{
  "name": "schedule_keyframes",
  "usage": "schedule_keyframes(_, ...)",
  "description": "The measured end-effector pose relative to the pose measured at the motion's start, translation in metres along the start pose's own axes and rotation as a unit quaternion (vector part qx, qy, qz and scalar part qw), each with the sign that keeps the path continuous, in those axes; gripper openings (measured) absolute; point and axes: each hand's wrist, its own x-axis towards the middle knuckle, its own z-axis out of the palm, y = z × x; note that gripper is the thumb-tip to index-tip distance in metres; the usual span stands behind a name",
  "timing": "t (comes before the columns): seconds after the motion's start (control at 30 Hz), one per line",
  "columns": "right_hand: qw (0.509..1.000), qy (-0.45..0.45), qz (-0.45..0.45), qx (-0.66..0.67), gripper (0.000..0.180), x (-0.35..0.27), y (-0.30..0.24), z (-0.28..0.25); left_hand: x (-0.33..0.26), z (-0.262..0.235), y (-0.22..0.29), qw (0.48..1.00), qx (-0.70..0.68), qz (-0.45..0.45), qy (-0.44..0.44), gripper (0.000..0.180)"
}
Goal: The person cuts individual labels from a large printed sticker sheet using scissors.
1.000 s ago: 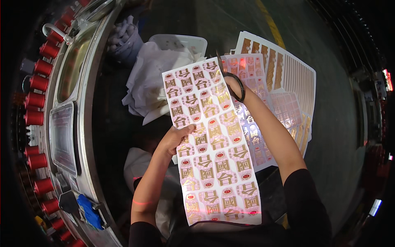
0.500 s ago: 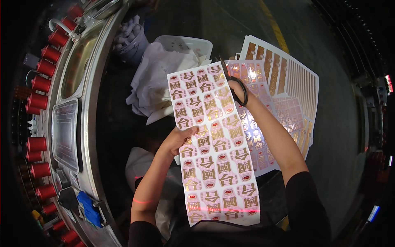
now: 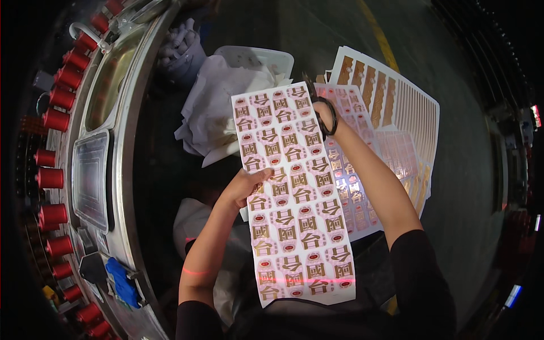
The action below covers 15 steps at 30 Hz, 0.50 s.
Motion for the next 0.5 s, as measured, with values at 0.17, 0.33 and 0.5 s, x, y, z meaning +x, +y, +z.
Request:
schedule_keyframes(0.17, 0.99, 0.03, 0.063, 0.125, 0.025, -0.016, -0.006, 0.002, -0.007, 0.002, 0.0, 0.999, 0.027, 0.02, 0.012, 0.042)
schedule_keyframes(0.33, 0.953, -0.042, 0.112, 0.279, 0.042, -0.078, -0.01, 0.008, -0.012, 0.003, 0.01, 0.997, 0.059, 0.034, 0.026, 0.045)
schedule_keyframes(0.5, 0.978, 0.014, 0.068, 0.198, 0.031, -0.132, -0.007, 0.041, -0.009, -0.009, 0.024, 0.986, 0.162, -0.015, 0.045, 0.042)
